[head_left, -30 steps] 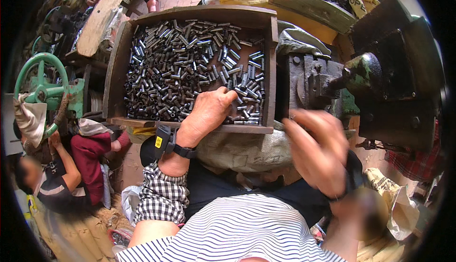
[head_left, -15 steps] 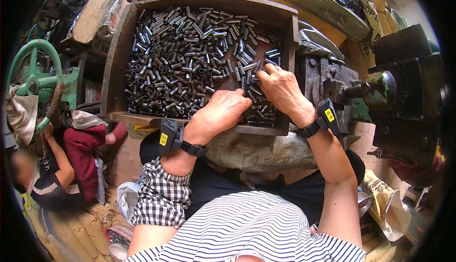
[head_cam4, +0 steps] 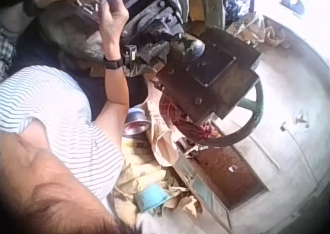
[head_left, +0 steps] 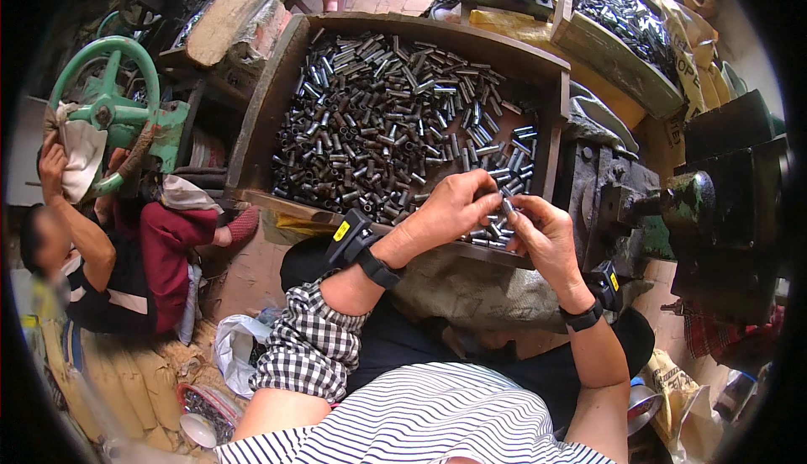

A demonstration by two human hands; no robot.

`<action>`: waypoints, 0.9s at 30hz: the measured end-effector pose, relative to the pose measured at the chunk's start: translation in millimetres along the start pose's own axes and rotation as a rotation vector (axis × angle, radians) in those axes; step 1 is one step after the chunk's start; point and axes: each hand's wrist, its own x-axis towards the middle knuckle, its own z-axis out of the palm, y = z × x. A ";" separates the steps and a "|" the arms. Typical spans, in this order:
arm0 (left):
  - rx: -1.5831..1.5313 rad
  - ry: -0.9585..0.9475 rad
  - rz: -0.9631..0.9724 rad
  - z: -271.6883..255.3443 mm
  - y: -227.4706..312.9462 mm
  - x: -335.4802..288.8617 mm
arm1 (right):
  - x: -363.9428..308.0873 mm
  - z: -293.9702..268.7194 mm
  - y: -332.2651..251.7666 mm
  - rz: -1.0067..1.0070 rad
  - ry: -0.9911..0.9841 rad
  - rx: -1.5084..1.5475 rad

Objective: Sorting small metal cylinders and feeding them into a manual press or lathe machine.

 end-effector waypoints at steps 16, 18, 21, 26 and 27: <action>-0.262 0.246 0.111 12.6 -5.8 -0.9 | 6.8 10.6 20.7 0.026 -0.075 0.330; -0.286 0.244 0.082 11.8 -8.8 -0.5 | 9.0 9.4 15.0 0.097 -0.089 0.366; -0.275 0.308 0.094 16.1 -4.8 3.0 | 10.8 5.7 15.3 0.098 -0.084 0.376; 0.006 0.350 0.175 19.5 9.4 -6.7 | 3.4 -0.3 6.1 0.036 -0.085 0.211; -0.025 0.333 0.153 16.3 3.5 -7.5 | 3.5 3.4 6.8 0.043 -0.073 0.224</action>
